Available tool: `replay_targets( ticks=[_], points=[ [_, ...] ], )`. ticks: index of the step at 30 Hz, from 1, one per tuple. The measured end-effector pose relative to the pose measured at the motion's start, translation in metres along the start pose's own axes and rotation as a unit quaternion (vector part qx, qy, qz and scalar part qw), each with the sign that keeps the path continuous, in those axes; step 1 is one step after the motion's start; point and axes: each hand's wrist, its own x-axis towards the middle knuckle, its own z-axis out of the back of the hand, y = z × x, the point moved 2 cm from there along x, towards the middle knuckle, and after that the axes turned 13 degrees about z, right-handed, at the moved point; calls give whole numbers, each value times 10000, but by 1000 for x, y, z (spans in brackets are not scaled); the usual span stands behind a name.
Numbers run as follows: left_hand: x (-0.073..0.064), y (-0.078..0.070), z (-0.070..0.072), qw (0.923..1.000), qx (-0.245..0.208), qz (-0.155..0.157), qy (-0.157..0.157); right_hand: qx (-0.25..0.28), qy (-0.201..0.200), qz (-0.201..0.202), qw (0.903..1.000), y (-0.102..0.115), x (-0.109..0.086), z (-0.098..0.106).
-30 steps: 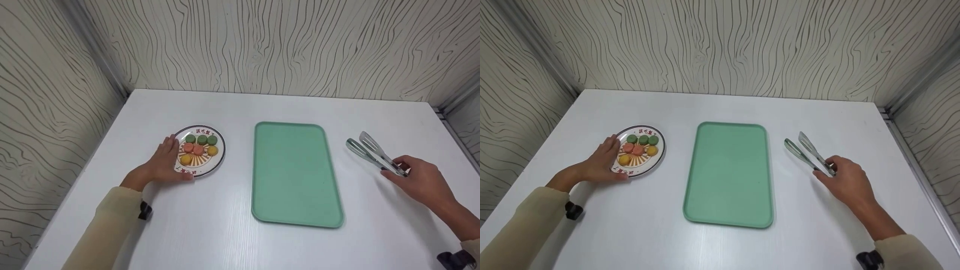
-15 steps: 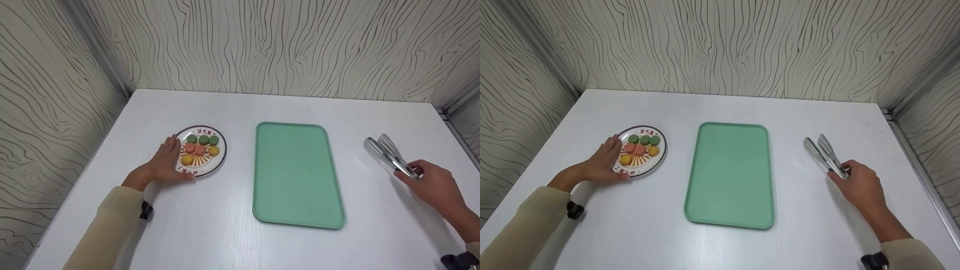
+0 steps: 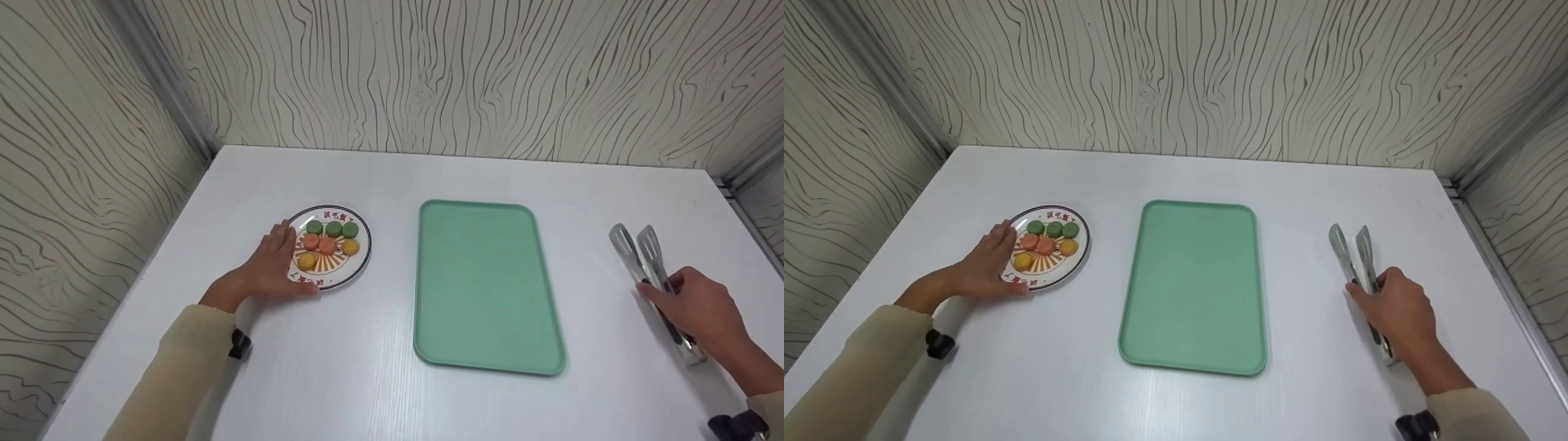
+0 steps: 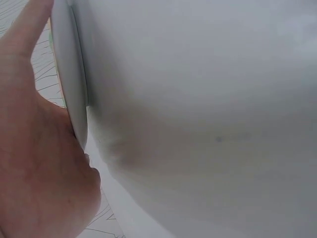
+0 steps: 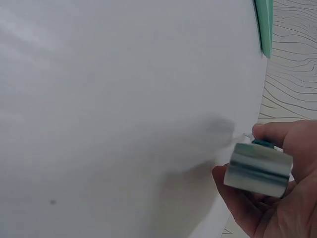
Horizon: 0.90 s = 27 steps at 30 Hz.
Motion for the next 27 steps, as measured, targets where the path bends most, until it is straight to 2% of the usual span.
replay_targets(
  ticks=[12,17,22,27],
  points=[
    [1,2,-1,10000,24,-46,-78,-127,328,-84,9993,1,-1,-7],
    [2,2,0,9999,38,-82,-45,-218,476,-163,9985,2,1,-5],
    [5,1,15,9999,-59,-7,81,-362,649,-308,9968,8,5,6],
    [11,-8,44,9993,-295,209,-30,-540,300,-158,9980,23,22,31]
  ],
)
